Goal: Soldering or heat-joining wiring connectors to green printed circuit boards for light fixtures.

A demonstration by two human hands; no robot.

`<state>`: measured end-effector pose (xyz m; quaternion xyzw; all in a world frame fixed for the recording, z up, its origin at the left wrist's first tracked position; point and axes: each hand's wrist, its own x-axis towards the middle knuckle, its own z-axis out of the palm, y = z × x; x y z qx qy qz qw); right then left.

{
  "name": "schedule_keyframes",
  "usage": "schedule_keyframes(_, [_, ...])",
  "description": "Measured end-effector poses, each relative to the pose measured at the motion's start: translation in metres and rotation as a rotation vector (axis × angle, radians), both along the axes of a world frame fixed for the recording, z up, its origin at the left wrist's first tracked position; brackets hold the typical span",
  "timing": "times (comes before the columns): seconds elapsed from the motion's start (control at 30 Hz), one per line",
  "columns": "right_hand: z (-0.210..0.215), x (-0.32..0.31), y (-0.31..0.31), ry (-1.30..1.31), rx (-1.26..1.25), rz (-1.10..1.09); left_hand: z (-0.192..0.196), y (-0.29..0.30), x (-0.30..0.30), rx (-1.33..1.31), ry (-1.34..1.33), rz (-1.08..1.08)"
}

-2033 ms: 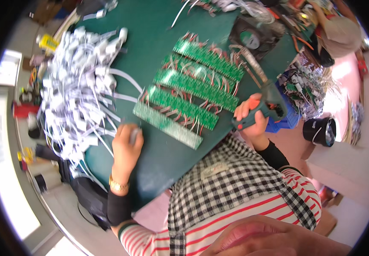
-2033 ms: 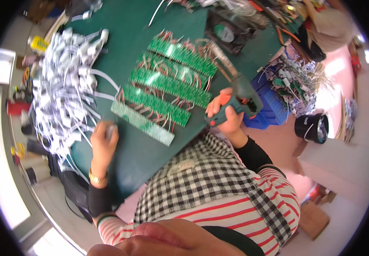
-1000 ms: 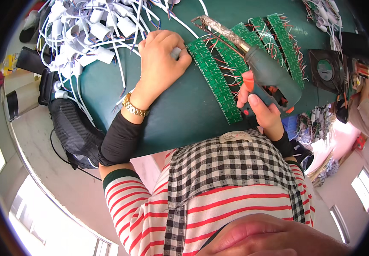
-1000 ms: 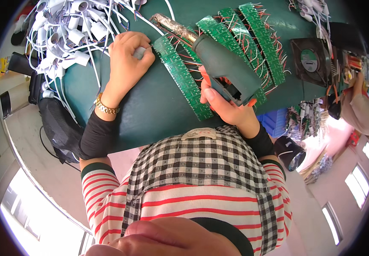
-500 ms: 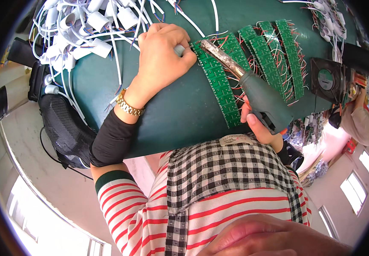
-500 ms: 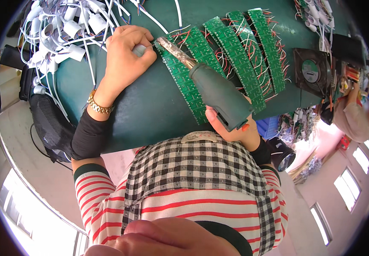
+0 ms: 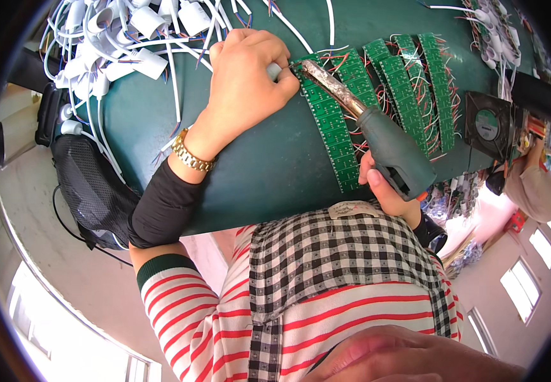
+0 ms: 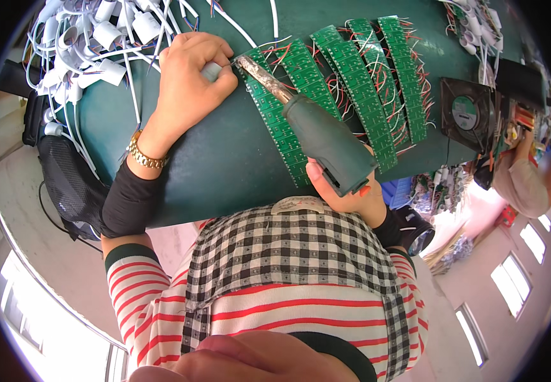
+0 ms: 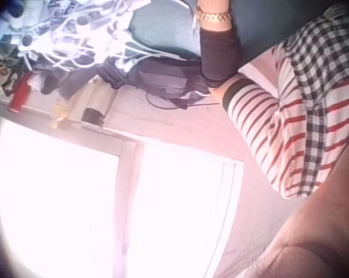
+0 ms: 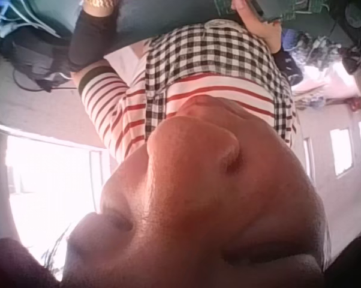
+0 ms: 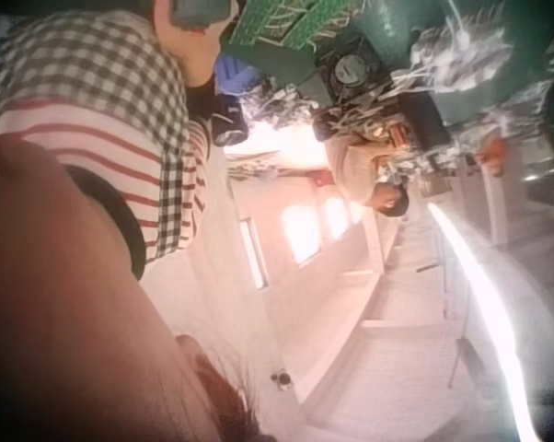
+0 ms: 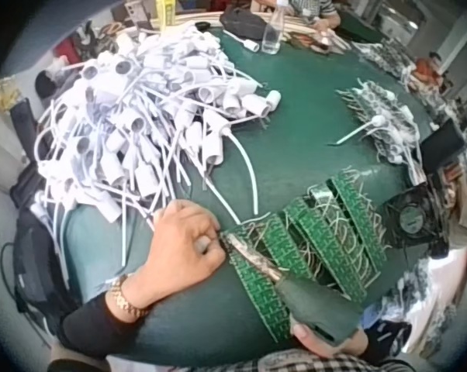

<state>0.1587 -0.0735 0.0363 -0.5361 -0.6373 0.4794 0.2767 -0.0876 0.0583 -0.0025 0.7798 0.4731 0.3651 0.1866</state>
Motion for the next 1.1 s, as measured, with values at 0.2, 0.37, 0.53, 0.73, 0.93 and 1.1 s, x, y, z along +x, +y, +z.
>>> schedule_keyframes(0.2, [0.009,-0.008,0.000,0.025,-0.060,-0.044,-0.003,0.000,-0.002,0.034,-0.010,-0.001])
schedule_keyframes(0.37, [0.003,-0.009,0.004,0.172,-0.024,-0.085,-0.005,0.001,-0.003,0.073,-0.005,0.014])
schedule_keyframes(0.53, [0.008,-0.021,0.002,0.340,0.016,-0.189,-0.006,0.000,-0.005,0.065,0.004,0.012])
schedule_keyframes(0.73, [0.006,-0.014,0.007,0.229,0.034,-0.015,-0.004,-0.001,-0.007,0.060,0.032,0.015])
schedule_keyframes(0.93, [0.011,-0.024,0.008,0.228,-0.045,-0.116,-0.004,-0.002,-0.009,0.059,0.040,0.018])
schedule_keyframes(1.1, [0.003,-0.019,0.006,0.213,-0.035,-0.068,-0.003,-0.003,-0.010,0.060,0.043,0.026])
